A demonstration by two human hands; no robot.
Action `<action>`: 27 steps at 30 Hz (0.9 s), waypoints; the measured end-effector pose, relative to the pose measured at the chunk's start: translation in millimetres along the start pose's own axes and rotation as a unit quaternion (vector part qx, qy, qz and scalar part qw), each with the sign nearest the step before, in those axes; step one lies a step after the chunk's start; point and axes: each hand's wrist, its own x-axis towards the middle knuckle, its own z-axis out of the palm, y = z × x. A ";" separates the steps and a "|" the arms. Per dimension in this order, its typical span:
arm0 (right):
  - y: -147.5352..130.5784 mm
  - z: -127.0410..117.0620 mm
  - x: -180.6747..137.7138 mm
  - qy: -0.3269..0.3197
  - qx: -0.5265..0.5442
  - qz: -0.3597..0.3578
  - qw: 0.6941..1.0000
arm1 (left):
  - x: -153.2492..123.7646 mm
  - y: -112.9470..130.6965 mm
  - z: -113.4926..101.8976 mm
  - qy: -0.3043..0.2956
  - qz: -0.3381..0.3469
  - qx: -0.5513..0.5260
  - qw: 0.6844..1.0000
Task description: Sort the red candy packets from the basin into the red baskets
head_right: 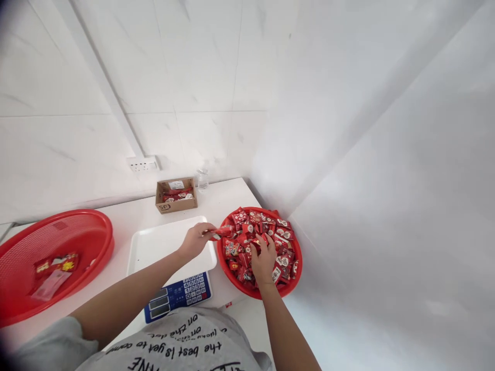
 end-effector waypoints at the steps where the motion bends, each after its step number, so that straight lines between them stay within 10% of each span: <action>1: 1.2 -0.1 0.3 0.006 0.002 -0.006 1.000 | -6.3 -1.9 -9.9 0.020 -0.064 -0.071 0.995; 8: -2.4 -10.7 13.8 0.056 0.005 0.009 0.998 | -54.6 -44.3 -82.8 0.076 -0.331 -0.361 0.869; 13: -51.3 -12.9 19.8 0.071 0.032 0.016 0.997 | -87.2 -86.4 -113.8 0.192 -0.382 -0.247 0.870; 17: -104.3 14.8 1.1 -0.045 0.162 0.054 0.984 | -111.9 -100.9 -131.6 0.209 -0.377 -0.269 0.861; 20: -137.1 48.4 -24.5 -0.149 0.342 0.207 0.904 | -125.5 -98.9 -142.0 0.189 -0.375 -0.300 0.857; 24: -169.8 78.4 -56.4 -0.268 0.498 0.417 0.712 | -134.8 -91.4 -148.0 0.167 -0.351 -0.183 0.903; 27: -186.9 83.7 -67.6 -0.315 0.510 0.465 0.652 | -137.4 -88.4 -147.7 0.158 -0.288 -0.011 0.945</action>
